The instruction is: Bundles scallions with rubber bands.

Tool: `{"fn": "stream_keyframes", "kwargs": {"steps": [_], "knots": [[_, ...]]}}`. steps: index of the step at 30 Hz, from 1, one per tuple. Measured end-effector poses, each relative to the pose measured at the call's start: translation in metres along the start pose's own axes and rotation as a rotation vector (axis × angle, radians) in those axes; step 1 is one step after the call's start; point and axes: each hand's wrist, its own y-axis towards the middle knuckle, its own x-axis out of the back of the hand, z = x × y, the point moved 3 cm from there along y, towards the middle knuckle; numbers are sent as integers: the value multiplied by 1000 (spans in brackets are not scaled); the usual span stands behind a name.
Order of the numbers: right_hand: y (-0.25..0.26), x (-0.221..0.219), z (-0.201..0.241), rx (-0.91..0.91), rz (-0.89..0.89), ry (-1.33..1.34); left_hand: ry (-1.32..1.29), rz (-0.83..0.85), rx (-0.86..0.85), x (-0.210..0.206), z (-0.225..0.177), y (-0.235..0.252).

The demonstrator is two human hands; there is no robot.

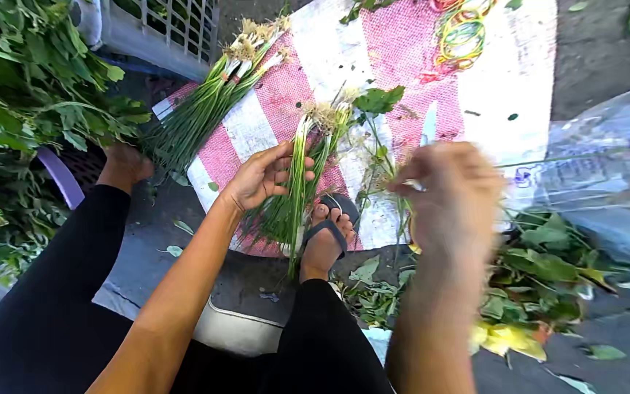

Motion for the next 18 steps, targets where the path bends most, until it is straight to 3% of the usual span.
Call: {"fn": "stream_keyframes", "kwargs": {"steps": [4, 10, 18], "knots": [[2, -44, -68, -125, -16, -217, -62, -28, 50, -5, 8, -1], [-15, -90, -62, 146, 47, -266, -39, -184, -6, -5, 11, 0], [-13, -89, -55, 260, 66, -387, 27, -249, -75, -21, 8, 0]]}}
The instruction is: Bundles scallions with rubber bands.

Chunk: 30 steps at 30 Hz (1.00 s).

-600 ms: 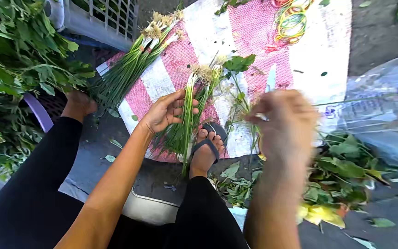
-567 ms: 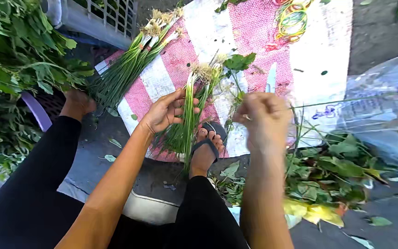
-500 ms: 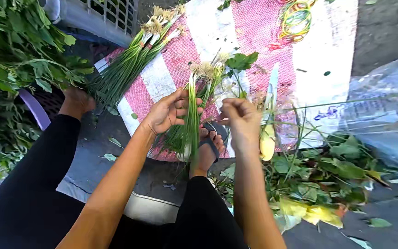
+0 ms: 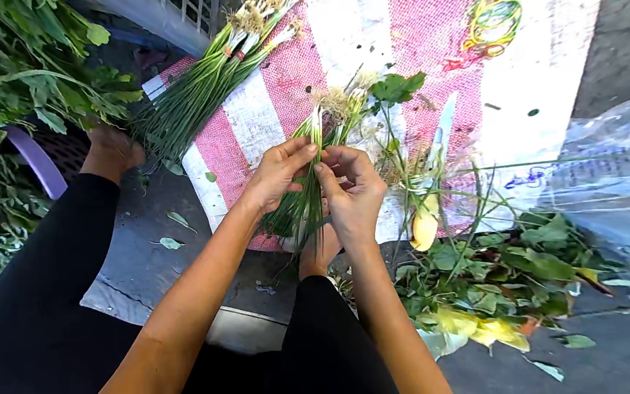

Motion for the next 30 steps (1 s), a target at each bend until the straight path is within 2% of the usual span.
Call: {"fn": "stream_keyframes", "kwargs": {"steps": [5, 11, 13, 17, 21, 24, 26, 30], "knots": [[5, 3, 3, 132, 7, -230, 175, 13, -49, -5, 1, 2], [5, 5, 4, 328, -106, -503, 418, 9, -113, -9, -4, 2], [6, 7, 1, 304, -118, -471, 486, 0, -150, -13, -3, 4], [6, 16, -4, 24, -30, -190, 553, 49, -185, -17, 5, 7], [8, 30, -7, -97, 20, -107, 603, 78, -175, -18, 9, 6], [9, 39, -11, -88, 83, -75, 445, 152, -116, -15, 10, 4], [10, 35, -10, -23, 128, -73, 371, 182, -141, -15, 12, 4], [14, 27, -7, 53, 171, -219, 431, 175, -148, -15, 15, 5]]}}
